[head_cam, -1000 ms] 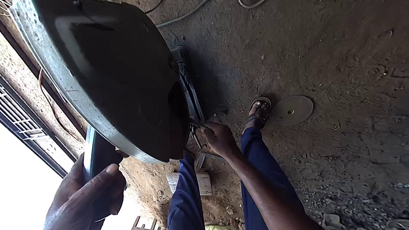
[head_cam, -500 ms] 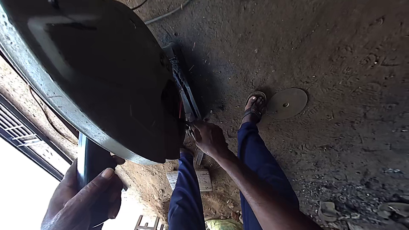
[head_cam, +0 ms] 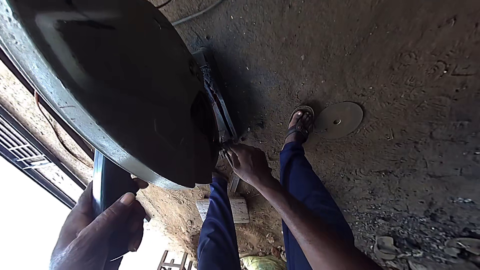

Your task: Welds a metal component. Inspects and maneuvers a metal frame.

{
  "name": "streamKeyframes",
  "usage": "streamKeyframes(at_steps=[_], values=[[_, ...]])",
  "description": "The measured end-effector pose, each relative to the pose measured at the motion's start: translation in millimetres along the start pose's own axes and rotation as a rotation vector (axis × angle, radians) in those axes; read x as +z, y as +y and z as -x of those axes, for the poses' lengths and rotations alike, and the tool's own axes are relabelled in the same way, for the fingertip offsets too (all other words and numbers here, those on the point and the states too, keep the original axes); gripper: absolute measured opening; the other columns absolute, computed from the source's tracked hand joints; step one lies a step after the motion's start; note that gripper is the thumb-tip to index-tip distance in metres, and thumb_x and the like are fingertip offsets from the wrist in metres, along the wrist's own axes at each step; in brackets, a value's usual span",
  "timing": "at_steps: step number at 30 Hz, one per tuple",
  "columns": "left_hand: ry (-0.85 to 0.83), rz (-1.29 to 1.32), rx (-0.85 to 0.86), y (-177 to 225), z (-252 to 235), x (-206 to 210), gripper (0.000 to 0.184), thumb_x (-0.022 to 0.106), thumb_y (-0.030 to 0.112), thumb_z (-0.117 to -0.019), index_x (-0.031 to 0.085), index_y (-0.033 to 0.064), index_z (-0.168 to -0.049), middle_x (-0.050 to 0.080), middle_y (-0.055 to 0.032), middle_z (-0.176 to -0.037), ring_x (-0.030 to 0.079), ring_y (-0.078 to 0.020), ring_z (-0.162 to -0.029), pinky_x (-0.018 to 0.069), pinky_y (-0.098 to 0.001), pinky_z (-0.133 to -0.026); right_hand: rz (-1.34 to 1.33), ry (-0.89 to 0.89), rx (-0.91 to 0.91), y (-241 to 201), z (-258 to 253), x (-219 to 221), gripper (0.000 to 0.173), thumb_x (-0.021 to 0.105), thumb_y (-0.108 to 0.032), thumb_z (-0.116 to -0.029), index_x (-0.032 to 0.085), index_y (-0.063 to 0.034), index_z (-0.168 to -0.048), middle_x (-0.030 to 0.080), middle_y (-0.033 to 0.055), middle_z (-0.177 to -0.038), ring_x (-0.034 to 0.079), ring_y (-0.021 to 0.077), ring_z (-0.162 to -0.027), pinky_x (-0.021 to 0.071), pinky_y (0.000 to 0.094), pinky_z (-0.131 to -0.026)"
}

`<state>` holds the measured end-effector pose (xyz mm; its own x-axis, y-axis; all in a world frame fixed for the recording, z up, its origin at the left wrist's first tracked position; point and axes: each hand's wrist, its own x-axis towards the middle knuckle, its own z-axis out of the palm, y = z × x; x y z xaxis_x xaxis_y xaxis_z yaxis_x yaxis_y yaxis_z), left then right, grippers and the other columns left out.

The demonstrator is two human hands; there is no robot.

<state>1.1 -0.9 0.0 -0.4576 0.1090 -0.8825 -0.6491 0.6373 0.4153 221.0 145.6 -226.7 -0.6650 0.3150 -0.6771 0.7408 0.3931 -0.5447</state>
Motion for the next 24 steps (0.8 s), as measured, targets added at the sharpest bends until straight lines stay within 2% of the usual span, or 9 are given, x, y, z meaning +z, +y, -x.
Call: streamKeyframes(at_steps=[2,3,4,5,6,8,11,18,24], values=[[0.0,0.017,-0.004,0.0,-0.2,-0.2,0.035,0.058,0.019,-0.1,0.046,0.0164,-0.133,0.057,-0.0091,-0.068,0.056,-0.0185,-0.044,0.0511,-0.0322,-0.037,-0.127,0.037,0.003,4.3,1.2,-9.4,0.026,0.051,-0.027,-0.1024,0.075,-0.0184,-0.111,0.074,0.003,-0.098,0.072,0.0227,-0.085,0.057,0.0502,-0.07],[-0.003,0.021,-0.006,-0.1,0.6,-0.7,0.035,0.058,0.019,-0.1001,0.045,0.0164,-0.133,0.056,-0.0087,-0.067,0.056,-0.0191,-0.044,0.0513,-0.0325,-0.037,-0.257,0.057,-0.005,7.6,1.9,-17.0,0.027,0.052,-0.025,-0.103,0.075,-0.0172,-0.114,0.074,0.0031,-0.096,0.071,0.0211,-0.081,0.0572,0.0491,-0.07],[-0.007,0.023,-0.005,-0.3,0.9,-0.8,0.036,0.057,0.019,-0.0998,0.045,0.0163,-0.133,0.056,-0.0086,-0.066,0.057,-0.0192,-0.044,0.0513,-0.0323,-0.037,-0.411,0.074,-0.022,12.3,2.4,-25.6,0.027,0.053,-0.024,-0.1045,0.076,-0.0157,-0.116,0.074,0.0029,-0.091,0.068,0.0181,-0.073,0.0565,0.045,-0.066],[-0.014,0.022,-0.001,-0.4,0.5,-1.1,0.035,0.057,0.018,-0.0996,0.045,0.0158,-0.132,0.056,-0.0088,-0.066,0.057,-0.0196,-0.044,0.0515,-0.0325,-0.037,-0.579,0.081,-0.039,17.9,2.2,-33.6,0.026,0.055,-0.023,-0.1053,0.076,-0.0146,-0.117,0.072,0.001,-0.086,0.063,0.0132,-0.065,0.0546,0.037,-0.06],[-0.025,0.02,0.001,-0.4,0.0,-2.1,0.034,0.056,0.018,-0.1002,0.044,0.0156,-0.131,0.056,-0.009,-0.066,0.057,-0.0199,-0.044,0.0517,-0.0329,-0.037,-0.758,0.06,-0.057,23.5,2.8,-41.3,0.025,0.056,-0.021,-0.1055,0.076,-0.012,-0.118,0.072,0.0012,-0.085,0.062,0.0107,-0.063,0.0541,0.0305,-0.057],[-0.035,0.01,-0.007,0.2,-0.3,-3.5,0.034,0.055,0.018,-0.1013,0.042,0.0159,-0.133,0.057,-0.0086,-0.067,0.058,-0.02,-0.046,0.0525,-0.0331,-0.039,-1.085,-0.009,-0.098,33.3,5.1,-49.3,0.026,0.056,-0.015,-0.1048,0.074,-0.0039,-0.119,0.071,0.0085,-0.085,0.057,0.013,-0.058,0.0493,0.0268,-0.052],[-0.046,0.01,-0.008,0.3,-0.6,-5.0,0.033,0.055,0.018,-0.1013,0.042,0.0166,-0.131,0.057,-0.0081,-0.067,0.059,-0.0207,-0.046,0.0533,-0.0343,-0.04,-1.375,-0.101,-0.166,41.3,9.0,-49.4,0.029,0.051,-0.012,-0.1045,0.071,0.0034,-0.118,0.069,0.0152,-0.084,0.055,0.0133,-0.058,0.0482,0.0259,-0.051],[-0.034,0.011,-0.015,0.8,0.3,-3.6,0.033,0.056,0.018,-0.1011,0.042,0.017,-0.131,0.057,-0.0074,-0.067,0.058,-0.0194,-0.047,0.053,-0.0334,-0.04,-1.626,-0.122,-0.185,40.8,16.0,-56.6,0.032,0.047,-0.015,-0.1037,0.072,0.0046,-0.111,0.068,0.0161,-0.087,0.06,0.0133,-0.062,0.0528,0.0255,-0.053],[-0.039,0.008,-0.015,0.2,0.7,-3.5,0.03,0.055,0.018,-0.1022,0.043,0.0168,-0.13,0.058,-0.0071,-0.069,0.059,-0.0187,-0.048,0.0528,-0.0328,-0.041,-1.655,-0.098,-0.217,44.4,18.4,-56.2,0.031,0.048,-0.016,-0.104,0.071,0.0037,-0.11,0.067,0.0155,-0.088,0.061,0.014,-0.065,0.0535,0.026,-0.056]])
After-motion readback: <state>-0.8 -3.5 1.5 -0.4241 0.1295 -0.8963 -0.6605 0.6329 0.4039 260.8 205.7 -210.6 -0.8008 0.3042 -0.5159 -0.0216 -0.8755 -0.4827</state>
